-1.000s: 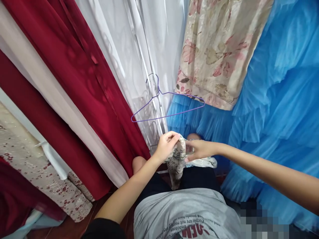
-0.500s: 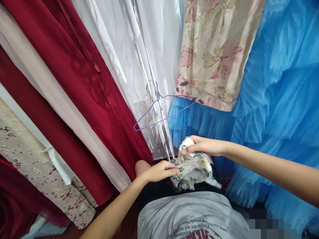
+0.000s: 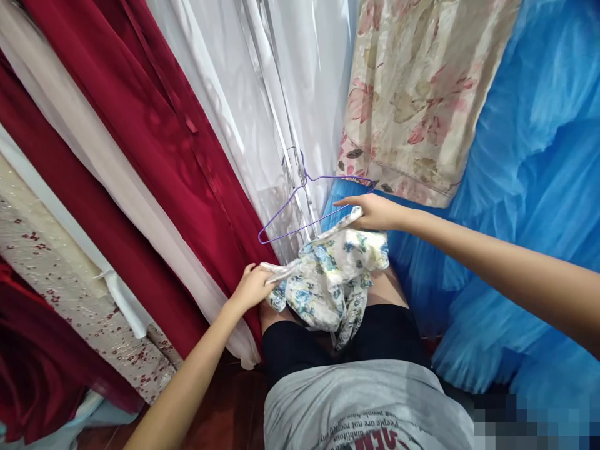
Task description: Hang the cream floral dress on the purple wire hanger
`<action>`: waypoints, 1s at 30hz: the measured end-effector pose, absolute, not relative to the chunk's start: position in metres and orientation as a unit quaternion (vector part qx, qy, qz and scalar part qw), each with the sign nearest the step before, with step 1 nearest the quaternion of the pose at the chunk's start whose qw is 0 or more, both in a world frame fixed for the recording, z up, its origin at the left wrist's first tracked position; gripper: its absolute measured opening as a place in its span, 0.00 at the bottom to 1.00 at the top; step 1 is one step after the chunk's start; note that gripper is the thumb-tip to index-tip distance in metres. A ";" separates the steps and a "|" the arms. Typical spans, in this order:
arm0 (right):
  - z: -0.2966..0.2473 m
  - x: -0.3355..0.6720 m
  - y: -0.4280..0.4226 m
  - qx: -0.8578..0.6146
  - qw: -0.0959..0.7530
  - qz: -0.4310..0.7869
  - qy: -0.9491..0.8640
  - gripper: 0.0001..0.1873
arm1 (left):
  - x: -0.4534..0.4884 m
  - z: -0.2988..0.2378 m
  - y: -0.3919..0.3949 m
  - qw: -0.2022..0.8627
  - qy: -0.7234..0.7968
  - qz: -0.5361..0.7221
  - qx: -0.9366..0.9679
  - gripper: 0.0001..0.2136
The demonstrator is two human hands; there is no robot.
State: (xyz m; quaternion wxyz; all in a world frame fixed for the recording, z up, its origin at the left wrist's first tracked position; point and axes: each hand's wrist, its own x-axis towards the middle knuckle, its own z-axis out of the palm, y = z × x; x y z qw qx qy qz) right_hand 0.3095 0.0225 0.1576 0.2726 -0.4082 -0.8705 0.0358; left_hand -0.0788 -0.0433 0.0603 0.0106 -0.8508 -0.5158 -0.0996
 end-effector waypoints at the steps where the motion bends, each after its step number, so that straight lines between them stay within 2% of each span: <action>1: 0.153 0.307 0.036 -0.415 0.277 0.025 -0.866 0.34 | -0.086 0.065 -0.040 0.036 -0.526 -0.120 -0.841 0.11; 3: 0.144 0.302 0.058 -0.439 0.258 0.024 -0.860 0.33 | -0.096 0.077 -0.034 0.103 -0.538 -0.151 -0.823 0.11; 5: 0.135 0.295 0.070 -0.466 0.221 0.023 -0.856 0.28 | -0.101 0.091 -0.029 0.160 -0.541 -0.167 -0.809 0.11; 9: 0.127 0.288 0.057 -0.480 0.192 -0.026 -0.856 0.17 | -0.100 0.117 -0.023 0.200 -0.528 -0.205 -0.799 0.13; 13: 0.129 0.284 0.024 -0.464 0.190 -0.053 -0.864 0.16 | -0.083 0.143 -0.013 0.148 -0.471 -0.292 -0.819 0.14; 17: 0.131 0.278 -0.001 -0.449 0.190 -0.051 -0.872 0.14 | -0.050 0.165 0.001 0.053 -0.410 -0.365 -0.834 0.10; 19: 0.132 0.283 -0.006 -0.456 0.214 -0.053 -0.862 0.17 | -0.035 0.169 0.007 0.043 -0.430 -0.410 -0.803 0.06; 20: 0.134 0.288 -0.007 -0.469 0.246 -0.057 -0.846 0.21 | -0.029 0.170 0.009 0.044 -0.441 -0.432 -0.785 0.06; 22: 0.139 0.306 -0.004 -0.509 0.342 -0.071 -0.787 0.33 | -0.024 0.170 0.011 0.040 -0.452 -0.464 -0.761 0.08; 23: 0.143 0.318 0.001 -0.528 0.389 -0.075 -0.751 0.35 | -0.024 0.170 0.011 0.024 -0.452 -0.475 -0.755 0.09; 24: 0.148 0.330 0.006 -0.541 0.422 -0.069 -0.724 0.34 | -0.026 0.171 0.011 -0.008 -0.450 -0.479 -0.753 0.10; 26: 0.162 0.356 0.017 -0.540 0.439 -0.008 -0.718 0.23 | -0.035 0.176 0.012 -0.128 -0.450 -0.466 -0.751 0.13; 28: 0.177 0.378 0.026 -0.508 0.416 0.126 -0.744 0.14 | -0.049 0.183 0.013 -0.293 -0.447 -0.433 -0.726 0.14; 30: 0.190 0.394 0.029 -0.476 0.381 0.294 -0.736 0.12 | -0.067 0.188 0.015 -0.425 -0.430 -0.438 -0.665 0.14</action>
